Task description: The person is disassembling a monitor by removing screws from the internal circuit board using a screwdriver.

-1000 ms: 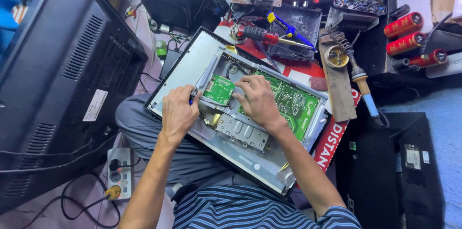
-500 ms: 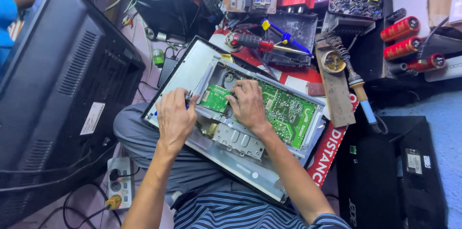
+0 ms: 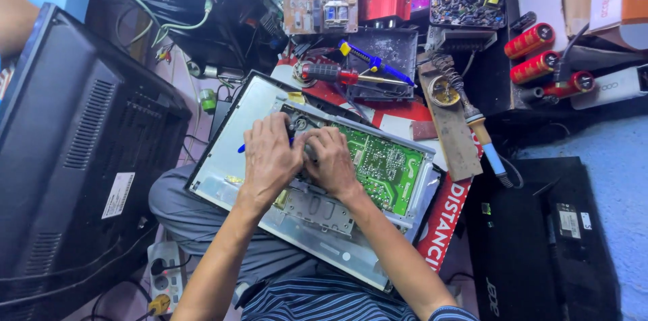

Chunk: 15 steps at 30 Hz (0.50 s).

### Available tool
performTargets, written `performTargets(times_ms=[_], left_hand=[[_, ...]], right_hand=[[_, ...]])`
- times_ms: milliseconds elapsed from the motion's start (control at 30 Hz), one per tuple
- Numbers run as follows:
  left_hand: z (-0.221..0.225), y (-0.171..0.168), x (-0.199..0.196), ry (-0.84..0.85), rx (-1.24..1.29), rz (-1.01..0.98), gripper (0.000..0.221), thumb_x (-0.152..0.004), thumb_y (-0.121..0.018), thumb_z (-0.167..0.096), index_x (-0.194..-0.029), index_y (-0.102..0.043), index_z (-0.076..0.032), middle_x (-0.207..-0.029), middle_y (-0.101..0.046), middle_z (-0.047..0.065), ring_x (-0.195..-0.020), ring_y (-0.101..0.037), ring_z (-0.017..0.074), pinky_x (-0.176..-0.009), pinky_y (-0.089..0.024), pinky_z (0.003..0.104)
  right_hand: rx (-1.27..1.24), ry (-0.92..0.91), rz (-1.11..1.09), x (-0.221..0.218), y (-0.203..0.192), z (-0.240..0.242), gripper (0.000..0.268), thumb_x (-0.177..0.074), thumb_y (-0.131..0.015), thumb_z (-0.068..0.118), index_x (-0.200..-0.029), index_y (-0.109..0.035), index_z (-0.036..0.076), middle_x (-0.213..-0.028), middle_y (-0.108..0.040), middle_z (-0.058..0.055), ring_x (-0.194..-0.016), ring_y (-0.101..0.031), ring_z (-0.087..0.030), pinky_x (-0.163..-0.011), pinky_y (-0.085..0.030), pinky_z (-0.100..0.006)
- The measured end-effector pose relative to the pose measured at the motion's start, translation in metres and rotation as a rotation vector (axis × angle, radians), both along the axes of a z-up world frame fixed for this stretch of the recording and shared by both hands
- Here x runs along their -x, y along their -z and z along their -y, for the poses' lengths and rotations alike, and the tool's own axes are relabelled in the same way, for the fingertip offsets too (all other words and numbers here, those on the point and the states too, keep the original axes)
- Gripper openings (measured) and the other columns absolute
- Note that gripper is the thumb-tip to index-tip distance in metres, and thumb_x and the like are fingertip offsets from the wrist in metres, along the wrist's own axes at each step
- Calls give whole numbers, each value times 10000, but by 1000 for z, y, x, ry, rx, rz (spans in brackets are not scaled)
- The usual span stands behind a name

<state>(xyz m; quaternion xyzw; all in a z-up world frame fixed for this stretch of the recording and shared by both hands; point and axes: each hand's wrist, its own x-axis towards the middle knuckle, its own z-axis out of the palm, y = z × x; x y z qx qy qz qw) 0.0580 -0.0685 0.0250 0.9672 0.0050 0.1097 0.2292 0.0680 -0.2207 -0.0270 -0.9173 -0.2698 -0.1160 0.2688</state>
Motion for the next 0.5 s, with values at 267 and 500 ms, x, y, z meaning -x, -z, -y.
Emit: performTargets(times_ms=[267, 500], left_hand=[[36, 8, -58, 145, -172, 95, 404, -822, -661, -355, -1134, -532, -132, -947, -534, 77, -944, -553, 314, -826, -435, 454], [78, 7, -119, 399, -340, 273, 668, -741, -663, -176, -1377, -512, -39, -999, -508, 91, -976, -503, 310, -858, -403, 417]], right_hand=[[40, 16, 68, 1, -1, 4, 367, -646, -795, 148, -992, -701, 72, -1029, -661, -82, -1088, -570, -293, -938, -439, -395], [-36, 44, 63, -1, -23, -4, 114, -652, -691, 115, -750, -691, 59, -741, -637, -99, -840, -605, -330, -853, -454, -434]])
